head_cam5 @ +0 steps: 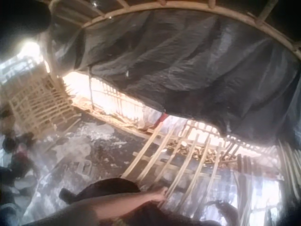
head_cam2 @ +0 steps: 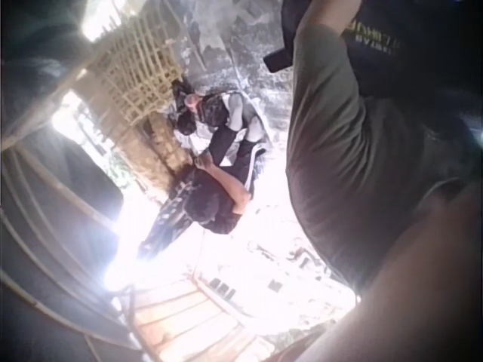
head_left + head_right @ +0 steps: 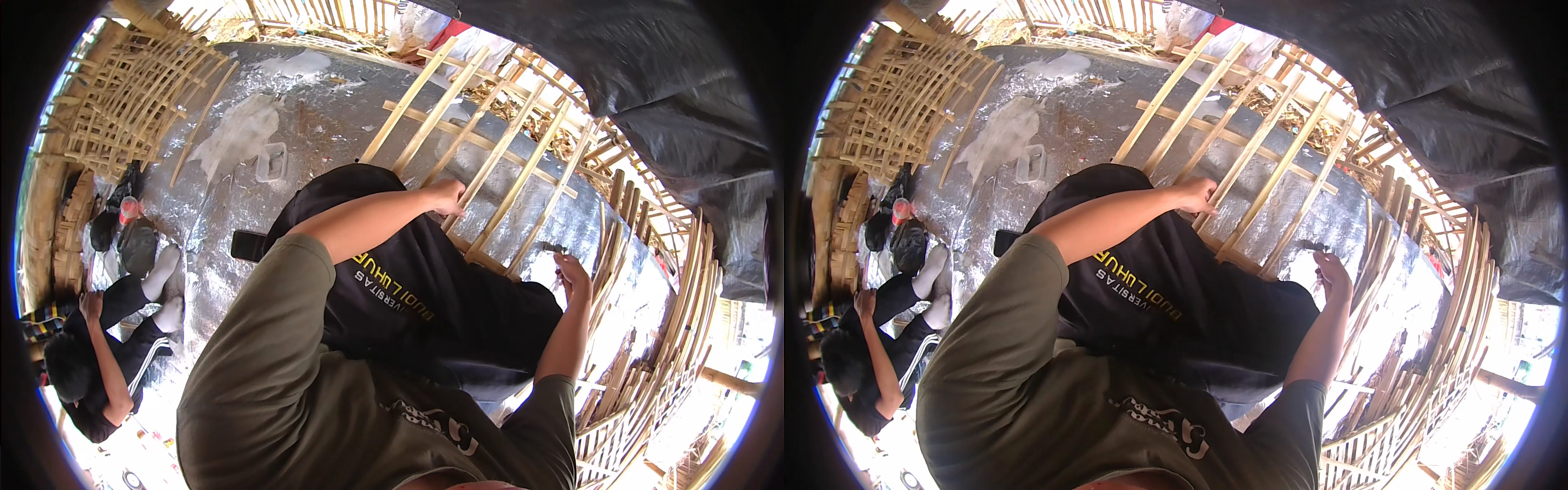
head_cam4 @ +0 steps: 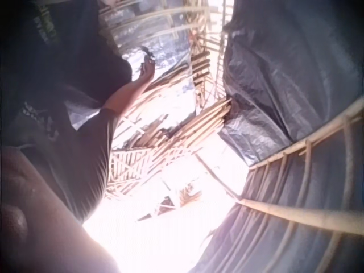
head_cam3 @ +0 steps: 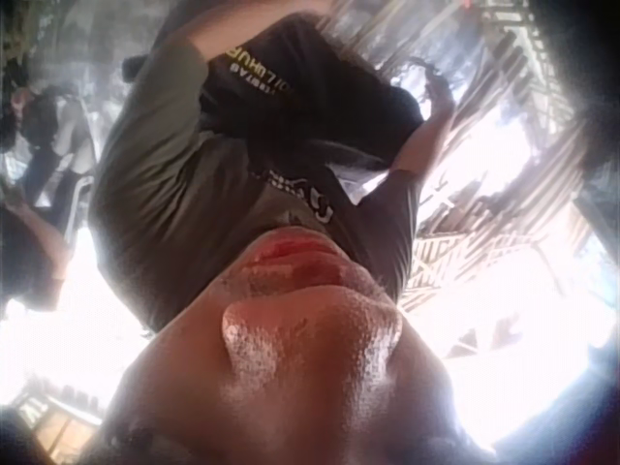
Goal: The person aligns bamboo strips on a wooden frame and secures the intersections using a hammer and small nails to form a grid pattern.
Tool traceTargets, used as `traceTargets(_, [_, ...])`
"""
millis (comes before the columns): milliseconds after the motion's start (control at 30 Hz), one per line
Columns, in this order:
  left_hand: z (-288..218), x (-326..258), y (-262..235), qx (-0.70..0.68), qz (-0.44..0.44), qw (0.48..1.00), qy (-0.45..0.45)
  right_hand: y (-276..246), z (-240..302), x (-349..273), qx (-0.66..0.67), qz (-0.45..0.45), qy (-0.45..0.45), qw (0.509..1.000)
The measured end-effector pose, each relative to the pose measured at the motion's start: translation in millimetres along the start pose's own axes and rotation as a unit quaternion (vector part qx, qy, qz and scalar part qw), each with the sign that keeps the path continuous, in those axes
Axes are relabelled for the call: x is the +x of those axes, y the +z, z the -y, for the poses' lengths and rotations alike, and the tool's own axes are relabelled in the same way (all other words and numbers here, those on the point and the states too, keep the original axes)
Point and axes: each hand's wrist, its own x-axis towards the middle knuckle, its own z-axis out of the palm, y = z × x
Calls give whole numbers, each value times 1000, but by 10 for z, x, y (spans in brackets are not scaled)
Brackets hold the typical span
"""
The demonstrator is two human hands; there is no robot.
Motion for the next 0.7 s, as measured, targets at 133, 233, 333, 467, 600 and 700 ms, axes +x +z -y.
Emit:
traceTargets(133, [-108, 64, 25, 28, -8, 999, 23, -152, -231, 206, -16, -9, -13, 1000])
traceTargets(233, [-167, 86, 27, 26, -4, 999, 20, -186, -307, 239, -6, -6, -1, 1000])
traceTargets(333, [-108, -16, 2, 33, 4, 999, -5, -25, -48, 7, 32, 9, 18, 999])
traceTargets(467, [-137, -41, -40, 72, 16, 997, -2, -11, -18, -38, 24, -5, 15, 1000])
traceTargets(600, [-406, -78, -137, 167, 41, 985, 27, -234, -257, 216, -26, 11, 29, 999])
traceTargets(700, [-757, -387, -562, 255, 102, 962, 5, -100, -218, 136, -8, 32, 67, 997])
